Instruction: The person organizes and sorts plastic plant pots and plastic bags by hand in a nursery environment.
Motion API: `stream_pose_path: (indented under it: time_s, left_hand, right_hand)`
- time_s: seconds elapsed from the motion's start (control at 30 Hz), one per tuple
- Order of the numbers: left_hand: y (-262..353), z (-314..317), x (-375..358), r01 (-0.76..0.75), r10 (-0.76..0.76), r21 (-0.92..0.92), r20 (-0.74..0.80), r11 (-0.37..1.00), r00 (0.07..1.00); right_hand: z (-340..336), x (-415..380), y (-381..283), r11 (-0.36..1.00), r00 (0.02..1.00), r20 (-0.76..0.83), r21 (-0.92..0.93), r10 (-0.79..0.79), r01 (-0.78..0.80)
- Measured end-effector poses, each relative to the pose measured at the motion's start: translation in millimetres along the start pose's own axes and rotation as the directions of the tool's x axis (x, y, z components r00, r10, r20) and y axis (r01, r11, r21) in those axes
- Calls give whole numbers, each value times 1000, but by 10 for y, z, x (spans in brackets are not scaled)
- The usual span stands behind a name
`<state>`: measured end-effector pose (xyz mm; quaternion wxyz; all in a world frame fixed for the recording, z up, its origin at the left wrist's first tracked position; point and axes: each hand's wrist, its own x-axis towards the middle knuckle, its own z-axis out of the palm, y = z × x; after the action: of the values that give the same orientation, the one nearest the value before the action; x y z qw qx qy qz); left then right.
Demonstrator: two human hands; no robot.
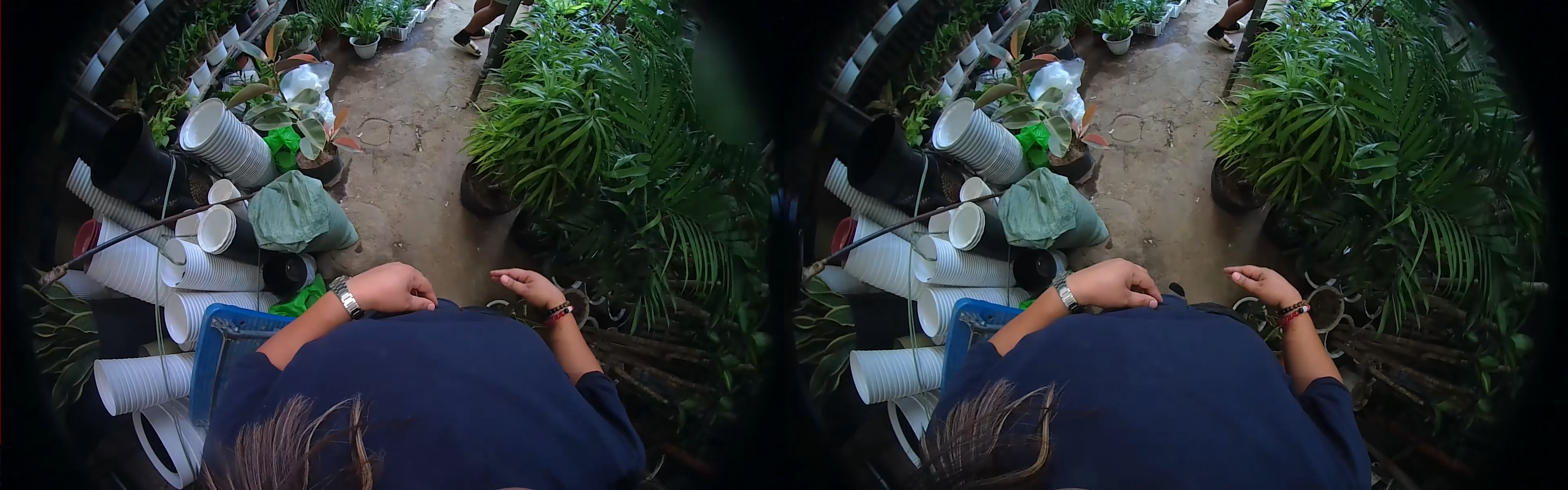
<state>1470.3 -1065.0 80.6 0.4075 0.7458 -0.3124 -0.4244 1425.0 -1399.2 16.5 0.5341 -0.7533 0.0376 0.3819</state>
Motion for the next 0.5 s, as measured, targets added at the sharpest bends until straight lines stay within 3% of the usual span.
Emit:
stream_pose_path:
  time_s: [0.1,0.13,0.2,0.27,0.33,0.4,0.5]
  left_hand:
    - [13,-80,98,-21,20,26,24,999,1000]
    - [18,-124,85,-94,93,55,12,994,996]
    - [44,-184,2,-165,164,69,15,984,986]
    - [71,-267,-186,0,-2,59,41,998,999]
    - [35,-295,-361,14,-13,57,-10,998,1000]
    - [-10,-305,-499,184,-180,-107,45,977,983]
    - [-222,-201,-593,158,-147,-150,82,976,986]
  right_hand:
    - [61,36,58,993,967,226,-33,117,-113]
    - [85,55,-6,990,946,293,-40,140,-134]
    - [61,106,7,988,935,321,-1,150,-158]
    - [31,153,60,963,905,350,28,241,-268]
    - [35,129,-16,968,910,347,20,229,-252]
    - [31,144,-82,971,914,341,14,220,-239]
    - [76,181,-67,947,896,319,-17,309,-321]
